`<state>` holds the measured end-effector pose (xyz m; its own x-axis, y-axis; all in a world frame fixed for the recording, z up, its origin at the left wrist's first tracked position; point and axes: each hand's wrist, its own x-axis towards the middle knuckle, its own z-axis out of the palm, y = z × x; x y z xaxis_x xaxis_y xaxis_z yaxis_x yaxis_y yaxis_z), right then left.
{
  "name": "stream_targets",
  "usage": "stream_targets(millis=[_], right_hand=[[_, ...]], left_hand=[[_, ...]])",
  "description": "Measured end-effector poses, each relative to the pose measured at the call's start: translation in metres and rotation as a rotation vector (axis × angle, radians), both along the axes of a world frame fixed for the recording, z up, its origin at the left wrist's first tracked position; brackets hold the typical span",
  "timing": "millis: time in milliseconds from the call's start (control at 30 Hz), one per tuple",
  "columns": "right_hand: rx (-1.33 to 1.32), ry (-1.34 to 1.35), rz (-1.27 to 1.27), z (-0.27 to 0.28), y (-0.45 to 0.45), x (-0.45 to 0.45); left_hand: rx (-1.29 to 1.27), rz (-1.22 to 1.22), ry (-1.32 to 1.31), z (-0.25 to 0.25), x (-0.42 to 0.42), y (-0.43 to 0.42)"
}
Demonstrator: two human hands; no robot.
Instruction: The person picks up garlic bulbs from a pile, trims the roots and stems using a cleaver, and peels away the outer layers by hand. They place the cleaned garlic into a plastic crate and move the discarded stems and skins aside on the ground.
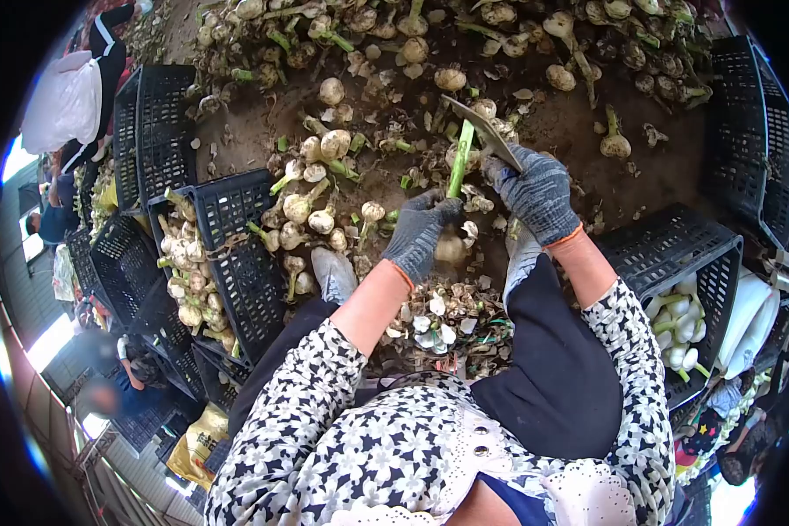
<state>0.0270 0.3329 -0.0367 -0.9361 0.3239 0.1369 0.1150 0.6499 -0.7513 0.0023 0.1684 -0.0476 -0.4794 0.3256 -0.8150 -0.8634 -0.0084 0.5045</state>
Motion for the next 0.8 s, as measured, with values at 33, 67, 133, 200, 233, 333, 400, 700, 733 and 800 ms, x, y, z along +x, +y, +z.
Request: stream_targets(millis=[33, 67, 133, 200, 233, 333, 400, 700, 733, 800], right_hand=[[0.031, -0.182, 0.067, 0.005, 0.0, 0.0], [0.064, -0.361, 0.132, 0.009, 0.001, 0.0], [0.096, -0.301, 0.156, 0.016, -0.003, -0.001], [0.069, -0.204, 0.203, 0.024, -0.006, -0.002], [0.067, -0.204, 0.205, 0.015, -0.009, -0.001], [0.231, -0.761, 0.331, -0.014, -0.008, -0.009], [0.187, -0.681, 0.256, -0.026, -0.001, -0.003], [-0.112, -0.717, 0.046, -0.04, -0.009, -0.001], [-0.181, -0.741, 0.049, -0.036, -0.008, -0.002], [-0.243, -0.768, 0.041, -0.033, -0.007, -0.003]], left_hand=[[-0.122, -0.037, 0.16, 0.0, -0.003, 0.001], [-0.239, -0.205, 0.277, 0.004, -0.008, 0.0], [-0.302, -0.323, 0.439, -0.005, -0.012, -0.006], [-0.435, -0.556, 0.79, -0.025, -0.013, -0.014], [-0.438, -0.555, 0.788, -0.018, -0.013, -0.015], [-0.305, -0.447, 1.118, 0.034, -0.019, -0.012], [-0.368, -0.546, 1.2, 0.054, -0.036, -0.05], [-1.128, -1.299, 0.681, 0.047, -0.044, -0.127], [-1.126, -1.311, 0.698, 0.01, -0.038, -0.13], [-1.145, -1.205, 0.605, -0.028, -0.035, -0.112]])
